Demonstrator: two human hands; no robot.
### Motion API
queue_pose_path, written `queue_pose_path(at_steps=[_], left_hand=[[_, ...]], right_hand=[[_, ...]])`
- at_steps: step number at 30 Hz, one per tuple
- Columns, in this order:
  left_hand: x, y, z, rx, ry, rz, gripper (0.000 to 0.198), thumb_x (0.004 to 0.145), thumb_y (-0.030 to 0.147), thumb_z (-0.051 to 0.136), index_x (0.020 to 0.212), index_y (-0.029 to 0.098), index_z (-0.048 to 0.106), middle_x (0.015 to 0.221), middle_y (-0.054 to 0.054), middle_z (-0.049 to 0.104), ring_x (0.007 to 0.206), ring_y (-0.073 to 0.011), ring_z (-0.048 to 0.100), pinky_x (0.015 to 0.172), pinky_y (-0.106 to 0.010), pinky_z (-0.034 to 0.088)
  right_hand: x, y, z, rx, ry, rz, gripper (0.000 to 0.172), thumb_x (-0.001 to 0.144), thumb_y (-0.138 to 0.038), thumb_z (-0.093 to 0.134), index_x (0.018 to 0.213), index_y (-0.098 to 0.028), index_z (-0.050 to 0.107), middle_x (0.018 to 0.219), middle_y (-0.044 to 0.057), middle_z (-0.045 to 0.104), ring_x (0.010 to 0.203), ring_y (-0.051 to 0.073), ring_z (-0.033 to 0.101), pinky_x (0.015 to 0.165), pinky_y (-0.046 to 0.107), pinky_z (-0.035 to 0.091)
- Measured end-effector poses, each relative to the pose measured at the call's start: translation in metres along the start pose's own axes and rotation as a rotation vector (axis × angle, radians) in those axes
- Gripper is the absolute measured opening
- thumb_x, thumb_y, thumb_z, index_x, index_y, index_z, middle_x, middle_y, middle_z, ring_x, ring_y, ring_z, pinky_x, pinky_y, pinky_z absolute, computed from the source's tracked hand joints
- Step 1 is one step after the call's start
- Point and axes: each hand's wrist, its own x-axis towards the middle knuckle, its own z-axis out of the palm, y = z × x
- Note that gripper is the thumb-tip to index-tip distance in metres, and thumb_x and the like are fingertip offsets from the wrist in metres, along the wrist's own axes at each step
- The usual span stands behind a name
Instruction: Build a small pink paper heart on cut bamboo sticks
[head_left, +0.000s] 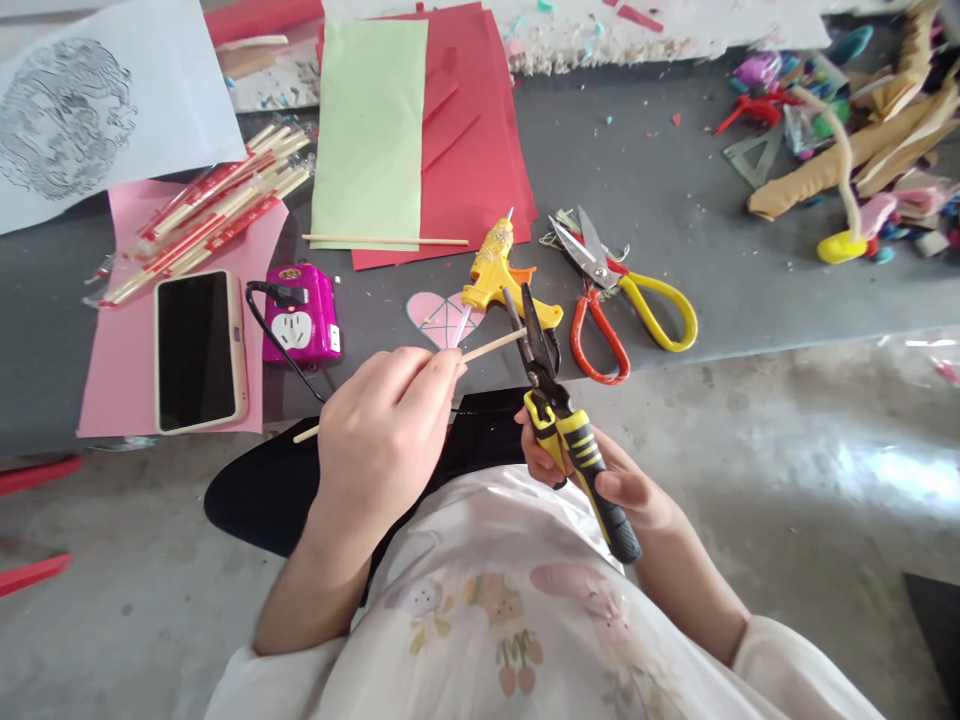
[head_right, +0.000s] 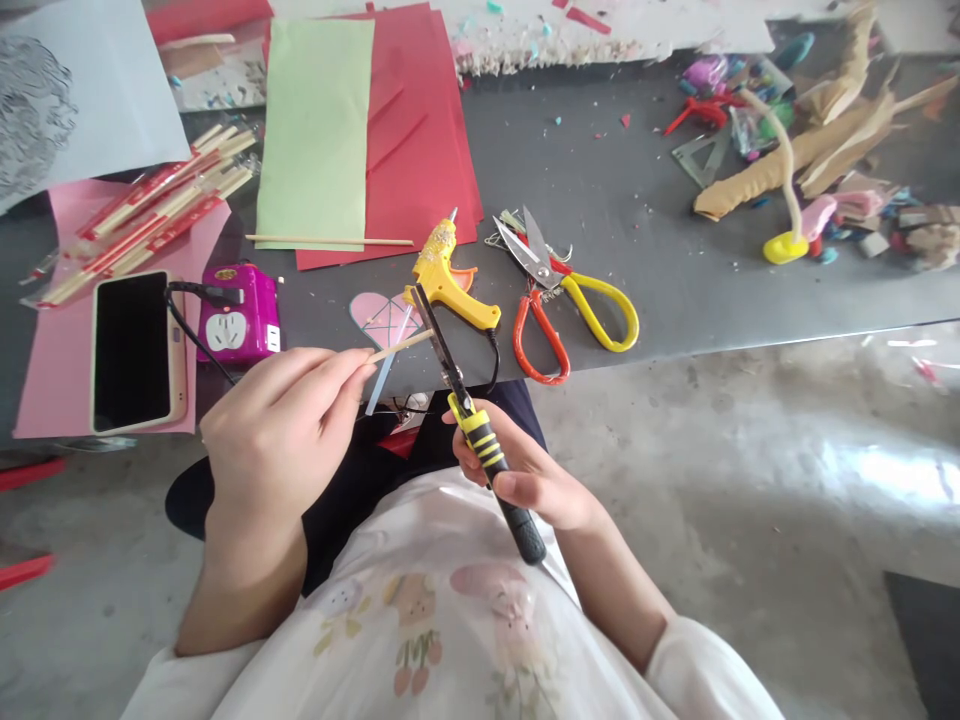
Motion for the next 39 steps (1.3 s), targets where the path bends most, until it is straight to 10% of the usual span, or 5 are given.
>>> queue_pose_path(at_steps=[39], left_hand=[[-0.002,-0.003,0.004,0.077,-0.024,0.025,0.007,0.087,0.015,0.064,0.093,0.016,0.067,0.081,-0.003,0.07,0.067,-0.0152,0.061,0.06,-0.028,0.042]], right_hand=[[0.004,0.001,-0.012,-0.054,-0.13,-0.013,0.047,0.074,-0.05,0.071,0.108,-0.023,0.053,0.086,0.001,0.043,0.072,0.013,0.038,0.06,0.028,0.029]])
